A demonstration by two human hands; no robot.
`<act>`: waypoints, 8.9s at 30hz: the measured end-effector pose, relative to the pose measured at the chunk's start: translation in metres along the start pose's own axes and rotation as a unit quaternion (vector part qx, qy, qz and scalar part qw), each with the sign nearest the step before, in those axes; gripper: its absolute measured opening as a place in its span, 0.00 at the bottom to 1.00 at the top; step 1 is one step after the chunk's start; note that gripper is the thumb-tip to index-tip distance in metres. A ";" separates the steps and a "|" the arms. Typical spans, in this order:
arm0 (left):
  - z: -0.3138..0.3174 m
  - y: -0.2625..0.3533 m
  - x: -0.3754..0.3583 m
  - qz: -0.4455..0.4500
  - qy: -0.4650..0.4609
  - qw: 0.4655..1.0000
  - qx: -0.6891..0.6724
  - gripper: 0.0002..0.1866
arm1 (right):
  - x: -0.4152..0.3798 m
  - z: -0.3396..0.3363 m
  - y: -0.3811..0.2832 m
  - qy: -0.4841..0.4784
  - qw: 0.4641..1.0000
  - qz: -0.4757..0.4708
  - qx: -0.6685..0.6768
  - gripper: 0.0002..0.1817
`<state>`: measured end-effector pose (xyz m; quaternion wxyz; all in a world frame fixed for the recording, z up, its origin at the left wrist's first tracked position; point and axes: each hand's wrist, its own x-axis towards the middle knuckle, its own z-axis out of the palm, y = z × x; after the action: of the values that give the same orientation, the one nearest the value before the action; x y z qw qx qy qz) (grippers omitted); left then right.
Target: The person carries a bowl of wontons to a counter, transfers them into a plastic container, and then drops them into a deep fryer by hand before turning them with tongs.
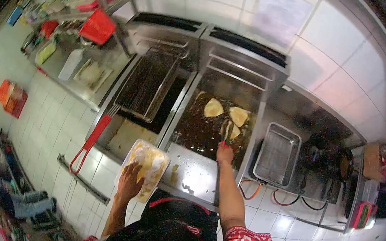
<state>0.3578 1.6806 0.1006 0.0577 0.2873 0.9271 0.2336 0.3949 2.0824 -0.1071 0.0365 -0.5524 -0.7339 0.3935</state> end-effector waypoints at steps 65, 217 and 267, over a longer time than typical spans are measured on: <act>-0.040 -0.008 -0.012 -0.070 -0.092 0.979 0.168 0.17 | -0.155 -0.087 -0.032 -0.226 0.911 0.046 0.342 0.16; -0.063 0.040 0.093 0.264 -0.102 0.948 0.143 0.07 | -0.176 -0.114 -0.009 -0.056 0.986 -0.116 0.106 0.22; -0.028 0.009 0.000 -0.002 -0.021 1.000 0.012 0.21 | -0.083 -0.052 -0.061 -0.077 0.965 -0.084 -0.236 0.24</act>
<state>0.3557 1.6759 0.1292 0.0745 0.2910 0.9290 0.2159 0.4043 2.0355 -0.0018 -0.1192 -0.4498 -0.8502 0.2461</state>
